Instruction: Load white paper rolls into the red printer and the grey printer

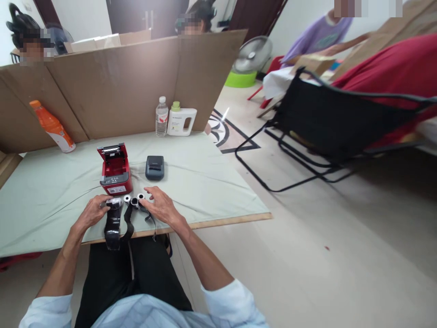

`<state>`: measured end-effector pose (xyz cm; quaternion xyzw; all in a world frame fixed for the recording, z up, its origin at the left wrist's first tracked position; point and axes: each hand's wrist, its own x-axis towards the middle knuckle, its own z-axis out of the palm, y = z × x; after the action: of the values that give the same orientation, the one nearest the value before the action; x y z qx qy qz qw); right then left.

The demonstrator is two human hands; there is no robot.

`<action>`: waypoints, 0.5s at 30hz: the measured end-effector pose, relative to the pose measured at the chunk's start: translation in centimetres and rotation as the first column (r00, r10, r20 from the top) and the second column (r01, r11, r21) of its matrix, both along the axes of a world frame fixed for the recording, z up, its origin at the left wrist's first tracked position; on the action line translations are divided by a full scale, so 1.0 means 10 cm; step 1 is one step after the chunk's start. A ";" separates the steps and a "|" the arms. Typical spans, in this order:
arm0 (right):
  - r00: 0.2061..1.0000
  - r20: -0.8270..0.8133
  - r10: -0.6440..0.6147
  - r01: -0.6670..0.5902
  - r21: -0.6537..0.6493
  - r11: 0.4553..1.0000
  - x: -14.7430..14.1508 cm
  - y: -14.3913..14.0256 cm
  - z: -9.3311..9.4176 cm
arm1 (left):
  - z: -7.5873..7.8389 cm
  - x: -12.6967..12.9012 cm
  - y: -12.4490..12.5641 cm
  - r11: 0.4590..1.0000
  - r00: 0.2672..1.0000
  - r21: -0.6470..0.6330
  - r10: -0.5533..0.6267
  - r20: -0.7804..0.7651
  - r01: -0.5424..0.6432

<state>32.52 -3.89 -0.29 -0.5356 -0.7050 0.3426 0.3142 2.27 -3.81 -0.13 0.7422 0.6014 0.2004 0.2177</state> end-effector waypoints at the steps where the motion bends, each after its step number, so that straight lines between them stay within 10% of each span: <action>1: 1.000 0.002 -0.006 0.006 0.042 0.999 -0.01 0.00 0.01 | 0.01 0.00 0.00 1.000 0.999 -0.005 0.005 0.033 -0.005; 9: 0.996 -0.057 0.074 -0.050 0.336 0.940 -0.26 -0.07 0.24 | 0.17 0.03 -0.18 1.000 0.951 0.005 0.001 0.309 -0.003; 15: 0.967 -0.184 0.175 -0.136 0.208 0.969 -0.59 -0.27 0.35 | 0.44 0.08 -0.31 0.999 0.854 0.035 -0.031 0.519 0.015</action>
<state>26.59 -6.61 3.23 -0.4077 -0.7396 0.3485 0.4067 3.02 -6.88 4.29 0.6711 0.5084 0.3993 0.3630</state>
